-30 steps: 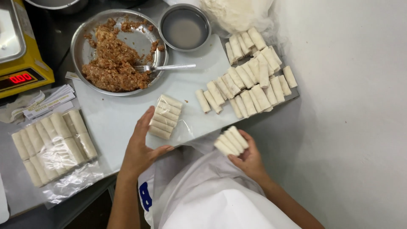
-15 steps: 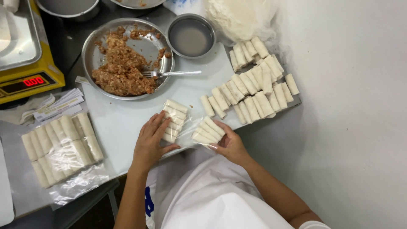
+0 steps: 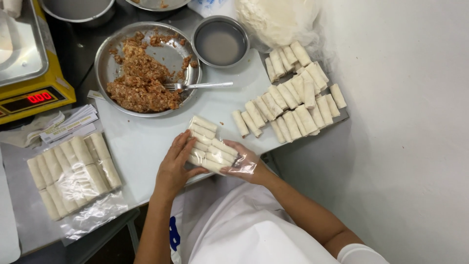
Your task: The person places spring rolls into small plastic bags by hand and stacks the filled bags on the table.
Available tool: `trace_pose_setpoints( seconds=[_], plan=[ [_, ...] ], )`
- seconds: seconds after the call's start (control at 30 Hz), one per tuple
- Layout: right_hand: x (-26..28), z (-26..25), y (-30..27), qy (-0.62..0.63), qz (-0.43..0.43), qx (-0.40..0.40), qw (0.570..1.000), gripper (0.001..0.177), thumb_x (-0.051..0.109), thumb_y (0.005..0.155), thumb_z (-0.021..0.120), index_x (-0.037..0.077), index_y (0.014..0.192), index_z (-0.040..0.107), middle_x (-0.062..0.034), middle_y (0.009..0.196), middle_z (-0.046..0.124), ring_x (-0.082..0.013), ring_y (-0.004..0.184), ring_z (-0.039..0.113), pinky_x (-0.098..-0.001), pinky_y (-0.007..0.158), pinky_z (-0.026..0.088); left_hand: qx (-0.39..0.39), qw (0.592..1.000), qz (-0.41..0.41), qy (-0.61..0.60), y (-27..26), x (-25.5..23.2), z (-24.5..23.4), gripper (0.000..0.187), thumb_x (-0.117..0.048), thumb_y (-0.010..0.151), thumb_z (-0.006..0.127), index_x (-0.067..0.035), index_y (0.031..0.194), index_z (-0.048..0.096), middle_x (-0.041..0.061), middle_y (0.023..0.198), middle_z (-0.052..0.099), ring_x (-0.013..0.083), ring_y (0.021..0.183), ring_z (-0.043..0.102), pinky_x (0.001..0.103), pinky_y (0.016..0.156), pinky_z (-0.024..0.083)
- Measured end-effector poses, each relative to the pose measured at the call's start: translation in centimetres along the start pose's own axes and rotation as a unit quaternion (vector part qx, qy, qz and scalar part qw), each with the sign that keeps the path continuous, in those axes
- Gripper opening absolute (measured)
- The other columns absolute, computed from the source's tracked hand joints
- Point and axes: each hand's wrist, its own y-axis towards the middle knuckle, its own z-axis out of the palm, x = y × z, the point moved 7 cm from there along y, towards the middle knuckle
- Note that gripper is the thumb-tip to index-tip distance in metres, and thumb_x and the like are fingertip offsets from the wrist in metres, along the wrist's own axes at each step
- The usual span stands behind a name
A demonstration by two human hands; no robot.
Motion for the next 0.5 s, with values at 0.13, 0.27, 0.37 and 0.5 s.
trace_pose_setpoints(
  seconds=[0.13, 0.27, 0.37, 0.5],
  plan=[
    [-0.6, 1.0, 2.1, -0.085, -0.039, 0.015, 0.996, 0.099, 0.003, 0.07, 0.093, 0.02, 0.155, 0.046, -0.0215, 0.147, 0.052, -0.025, 0.125, 0.055, -0.0439, 0.099, 0.061, -0.038, 0.999, 0.015, -0.006, 0.1, 1.3, -1.4, 0.092, -0.038, 0.057, 0.094, -0.005, 0.137, 0.062, 0.012, 0.151, 0.054, 0.0348, 0.138, 0.051, 0.035, 0.113, 0.047],
    [3.2, 2.8, 1.5, -0.247, -0.191, 0.068, 0.947, 0.082, 0.013, 0.072, 0.095, 0.011, 0.144, 0.056, -0.0183, 0.139, 0.061, -0.0299, 0.126, 0.06, -0.0461, 0.102, 0.056, -0.052, 0.999, 0.001, 0.003, 0.3, 2.2, -2.3, 0.095, -0.039, 0.054, 0.096, -0.003, 0.135, 0.064, 0.013, 0.149, 0.055, 0.0355, 0.137, 0.051, 0.035, 0.113, 0.048],
    [2.7, 2.0, 2.8, -0.172, -0.145, 0.109, 0.968, 0.079, 0.002, 0.074, 0.089, 0.008, 0.145, 0.053, -0.0205, 0.139, 0.061, -0.0345, 0.125, 0.062, -0.049, 0.101, 0.058, -0.046, 0.999, 0.006, 0.013, 0.5, 2.0, -2.7, 0.101, -0.043, 0.052, 0.095, -0.001, 0.137, 0.062, 0.016, 0.15, 0.054, 0.0377, 0.138, 0.049, 0.036, 0.114, 0.047],
    [0.5, 1.4, 3.7, -0.148, -0.129, 0.121, 0.973, 0.087, -0.006, 0.076, 0.087, 0.004, 0.149, 0.042, -0.0258, 0.142, 0.055, -0.0304, 0.125, 0.06, -0.0452, 0.101, 0.06, -0.024, 0.999, 0.006, 0.025, 0.6, 1.7, -2.6, 0.106, -0.047, 0.052, 0.094, -0.001, 0.14, 0.058, 0.017, 0.152, 0.052, 0.0383, 0.14, 0.047, 0.037, 0.117, 0.044]
  ],
)
